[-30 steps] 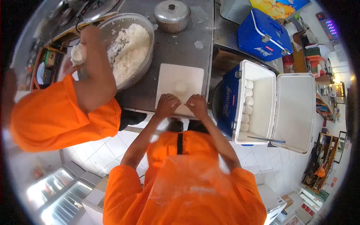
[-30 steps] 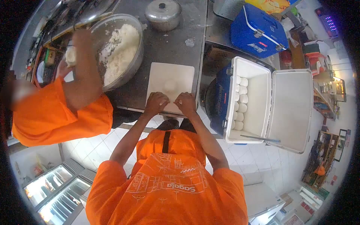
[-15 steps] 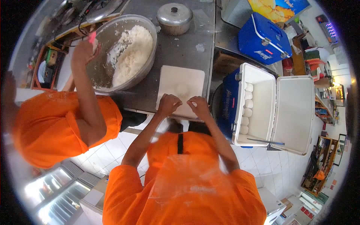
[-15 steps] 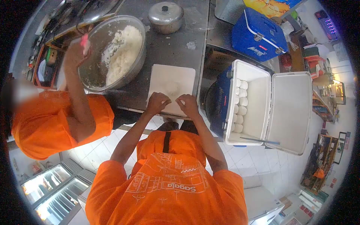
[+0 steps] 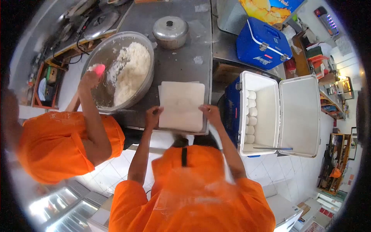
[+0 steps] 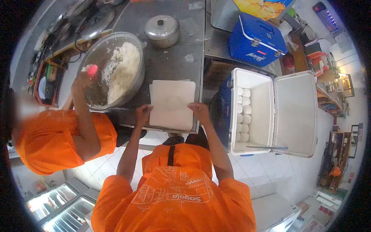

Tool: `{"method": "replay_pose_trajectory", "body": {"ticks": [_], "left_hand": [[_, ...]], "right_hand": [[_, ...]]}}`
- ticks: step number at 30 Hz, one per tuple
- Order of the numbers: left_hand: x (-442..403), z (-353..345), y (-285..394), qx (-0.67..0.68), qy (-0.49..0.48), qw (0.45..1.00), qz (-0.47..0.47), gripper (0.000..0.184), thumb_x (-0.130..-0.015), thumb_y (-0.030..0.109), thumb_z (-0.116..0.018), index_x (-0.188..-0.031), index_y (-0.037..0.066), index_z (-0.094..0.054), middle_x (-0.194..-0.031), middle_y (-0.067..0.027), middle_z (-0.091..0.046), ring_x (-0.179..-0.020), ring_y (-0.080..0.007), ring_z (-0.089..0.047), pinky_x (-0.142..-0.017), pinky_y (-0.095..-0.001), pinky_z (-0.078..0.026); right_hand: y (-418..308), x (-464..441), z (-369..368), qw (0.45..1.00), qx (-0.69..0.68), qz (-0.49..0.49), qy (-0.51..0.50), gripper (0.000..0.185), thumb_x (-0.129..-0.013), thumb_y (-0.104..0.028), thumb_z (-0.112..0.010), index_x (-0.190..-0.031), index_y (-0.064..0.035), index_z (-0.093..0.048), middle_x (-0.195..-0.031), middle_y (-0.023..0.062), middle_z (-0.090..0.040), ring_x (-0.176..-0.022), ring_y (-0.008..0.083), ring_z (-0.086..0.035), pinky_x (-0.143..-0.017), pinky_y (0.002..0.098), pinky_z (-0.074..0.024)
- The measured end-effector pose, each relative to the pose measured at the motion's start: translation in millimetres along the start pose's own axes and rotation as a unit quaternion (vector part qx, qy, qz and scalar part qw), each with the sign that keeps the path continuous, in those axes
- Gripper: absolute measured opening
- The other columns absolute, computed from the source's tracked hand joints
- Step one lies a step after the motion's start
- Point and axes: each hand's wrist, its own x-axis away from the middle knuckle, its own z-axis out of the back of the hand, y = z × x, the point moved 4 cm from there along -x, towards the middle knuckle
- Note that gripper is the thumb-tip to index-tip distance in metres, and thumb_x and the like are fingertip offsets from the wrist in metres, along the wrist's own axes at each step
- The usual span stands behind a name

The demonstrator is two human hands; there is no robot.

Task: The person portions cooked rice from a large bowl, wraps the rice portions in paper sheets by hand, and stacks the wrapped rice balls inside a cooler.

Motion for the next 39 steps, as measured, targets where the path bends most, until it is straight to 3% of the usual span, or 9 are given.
{"method": "replay_pose_trajectory", "body": {"ticks": [7, 9, 13, 16, 20, 22, 26, 28, 39], "left_hand": [[-48, -26, -6, -0.201, -0.016, 0.974, 0.102, 0.021, -0.084, 0.021, -0.064, -0.085, 0.0, -0.066, -0.084, -0.0152, -0.067, -0.078, -0.0312, -0.065, -0.071, -0.0389, -0.048], [-20, -33, 37, -0.246, 0.179, 0.953, -0.011, 0.019, -0.082, 0.013, -0.058, -0.098, 0.004, -0.063, -0.099, -0.0183, -0.064, -0.092, -0.0384, -0.061, -0.08, -0.0435, -0.047], [39, -94, 91, -0.296, -0.038, 0.931, -0.212, 0.055, -0.082, 0.021, -0.058, -0.132, 0.0, -0.046, -0.129, -0.0185, -0.049, -0.125, -0.0356, -0.043, -0.106, -0.0496, -0.032], [49, -112, 94, -0.35, -0.039, 0.919, -0.178, 0.069, -0.085, 0.03, -0.057, -0.141, -0.001, -0.035, -0.14, -0.019, -0.038, -0.133, -0.0364, -0.033, -0.108, -0.0505, -0.028], [48, -118, 89, -0.363, -0.035, 0.913, -0.186, 0.074, -0.087, 0.035, -0.056, -0.144, -0.002, -0.029, -0.144, -0.0187, -0.033, -0.136, -0.0362, -0.029, -0.11, -0.0485, -0.026], [45, -120, 95, -0.355, -0.04, 0.918, -0.169, 0.074, -0.086, 0.036, -0.057, -0.144, -0.003, -0.03, -0.139, -0.0226, -0.037, -0.135, -0.0383, -0.032, -0.111, -0.0494, -0.025], [37, -119, 94, -0.363, -0.026, 0.921, -0.141, 0.067, -0.087, 0.029, -0.057, -0.141, -0.003, -0.034, -0.137, -0.0232, -0.039, -0.13, -0.0383, -0.038, -0.107, -0.0492, -0.03], [30, -116, 90, -0.336, -0.029, 0.933, -0.123, 0.059, -0.086, 0.021, -0.058, -0.137, 0.0, -0.038, -0.133, -0.0217, -0.042, -0.123, -0.037, -0.043, -0.102, -0.0484, -0.035], [-10, -81, 120, -0.402, 0.082, 0.902, -0.133, 0.043, -0.074, 0.013, -0.068, -0.116, 0.02, -0.06, -0.127, -0.0105, -0.045, -0.125, -0.0312, -0.036, -0.096, -0.0577, -0.029]], "right_hand": [[50, -54, -19, 0.984, 0.044, -0.152, -0.076, 0.028, -0.089, -0.03, -0.065, -0.09, -0.0024, -0.072, -0.069, 0.0048, -0.066, -0.058, 0.0125, -0.056, -0.056, 0.0292, -0.0449], [54, -49, -13, 0.994, 0.086, -0.055, 0.044, 0.027, -0.088, -0.03, -0.065, -0.086, -0.0042, -0.073, -0.072, 0.0088, -0.068, -0.059, 0.0158, -0.059, -0.058, 0.0296, -0.0461], [102, -29, 12, 0.919, 0.107, -0.363, -0.113, 0.025, -0.086, -0.028, -0.067, -0.093, -0.0045, -0.073, -0.08, 0.0141, -0.069, -0.07, 0.0185, -0.064, -0.066, 0.0298, -0.0494], [111, -31, -16, 0.877, -0.21, -0.185, -0.391, 0.025, -0.084, -0.023, -0.068, -0.099, -0.0019, -0.071, -0.084, 0.0125, -0.069, -0.082, 0.0142, -0.064, -0.074, 0.0284, -0.0507], [30, -87, -9, 0.885, -0.352, -0.271, -0.139, 0.016, -0.079, -0.008, -0.068, -0.091, 0.0021, -0.068, -0.084, 0.0094, -0.067, -0.086, 0.0131, -0.062, -0.074, 0.0342, -0.0515], [80, -143, -14, 0.956, 0.049, -0.159, -0.24, 0.021, -0.076, -0.011, -0.067, -0.093, 0.0009, -0.069, -0.088, 0.0143, -0.068, -0.085, 0.0225, -0.065, -0.074, 0.038, -0.0517], [57, -199, -50, 0.951, 0.227, 0.068, -0.201, 0.032, -0.076, -0.027, -0.067, -0.1, -0.0063, -0.07, -0.094, 0.0177, -0.068, -0.088, 0.0366, -0.065, -0.076, 0.0432, -0.0516], [17, -190, -78, 0.923, 0.291, 0.063, -0.243, 0.043, -0.076, -0.035, -0.068, -0.112, -0.011, -0.068, -0.115, 0.0155, -0.064, -0.109, 0.0353, -0.059, -0.094, 0.0438, -0.0463], [-42, -42, -60, 0.811, 0.446, 0.331, -0.182, 0.019, -0.082, -0.018, -0.058, -0.097, -0.0109, -0.067, -0.098, 0.0018, -0.063, -0.096, 0.0217, -0.058, -0.082, 0.0368, -0.0472]]}}
